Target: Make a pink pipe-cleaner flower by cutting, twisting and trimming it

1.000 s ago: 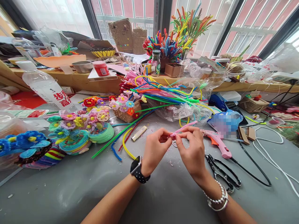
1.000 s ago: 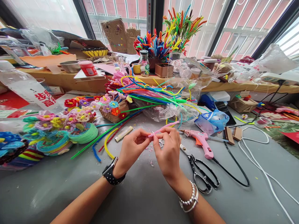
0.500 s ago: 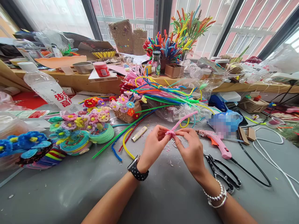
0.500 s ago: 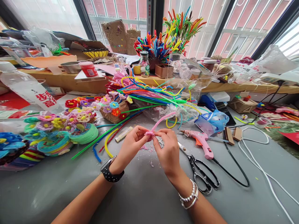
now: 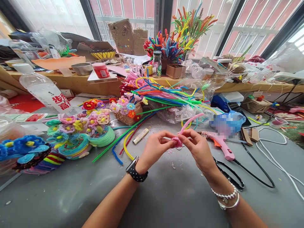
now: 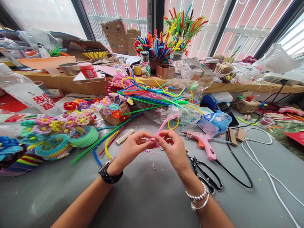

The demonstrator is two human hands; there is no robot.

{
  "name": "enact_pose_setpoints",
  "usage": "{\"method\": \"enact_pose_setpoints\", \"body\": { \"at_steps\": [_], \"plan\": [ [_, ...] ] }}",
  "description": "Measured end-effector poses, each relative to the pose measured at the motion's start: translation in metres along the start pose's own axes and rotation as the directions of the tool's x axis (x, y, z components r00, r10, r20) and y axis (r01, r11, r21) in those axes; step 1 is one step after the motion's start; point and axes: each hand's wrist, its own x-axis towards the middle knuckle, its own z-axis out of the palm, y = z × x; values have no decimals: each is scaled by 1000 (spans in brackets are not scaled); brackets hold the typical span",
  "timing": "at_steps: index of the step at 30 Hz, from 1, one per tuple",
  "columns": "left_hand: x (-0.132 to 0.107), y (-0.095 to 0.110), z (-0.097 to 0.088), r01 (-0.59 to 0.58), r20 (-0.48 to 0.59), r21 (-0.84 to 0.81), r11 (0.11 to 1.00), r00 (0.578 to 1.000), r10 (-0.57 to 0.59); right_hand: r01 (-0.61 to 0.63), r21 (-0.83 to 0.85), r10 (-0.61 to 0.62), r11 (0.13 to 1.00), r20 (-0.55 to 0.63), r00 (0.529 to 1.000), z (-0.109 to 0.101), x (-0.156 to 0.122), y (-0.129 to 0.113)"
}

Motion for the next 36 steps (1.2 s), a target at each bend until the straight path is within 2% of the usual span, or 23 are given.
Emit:
{"method": "enact_pose_setpoints", "body": {
  "at_steps": [6, 10, 14, 17, 22, 25, 29, 32, 36],
  "plan": [
    [0, 3, -2, 14, 59, -150, 989, 998, -5, -124, 239, 107, 963, 86, 991, 1, -2, -7],
    [0, 5, -5, 18, 85, -293, 956, 996, 7, -223, 378, 187, 898, 131, 974, -1, -1, -9],
    [-1, 7, -6, 38, 83, -390, 920, 997, -6, -294, 504, 208, 812, 222, 953, 3, -4, -12],
    [-1, 5, -5, 72, 82, -487, 870, 996, -37, -311, 587, 190, 748, 260, 947, 10, -9, -16],
    [-1, 2, -3, 109, 79, -603, 791, 994, -76, -303, 653, 202, 694, 227, 953, 18, -14, -19],
    [-3, 4, -1, 107, 78, -602, 791, 994, -76, -333, 679, 249, 655, 223, 943, 18, -13, -17],
    [-4, 6, 2, 25, 66, -519, 855, 998, 11, -429, 713, 343, 554, 274, 898, 18, -11, -12],
    [-3, 2, 3, -90, -36, -398, 913, 996, 83, -473, 740, 358, 479, 328, 874, 20, -13, -10],
    [-3, -4, 2, -203, -146, -299, 932, 975, 166, -527, 741, 340, 417, 411, 846, 25, -15, -9]
  ]
}}
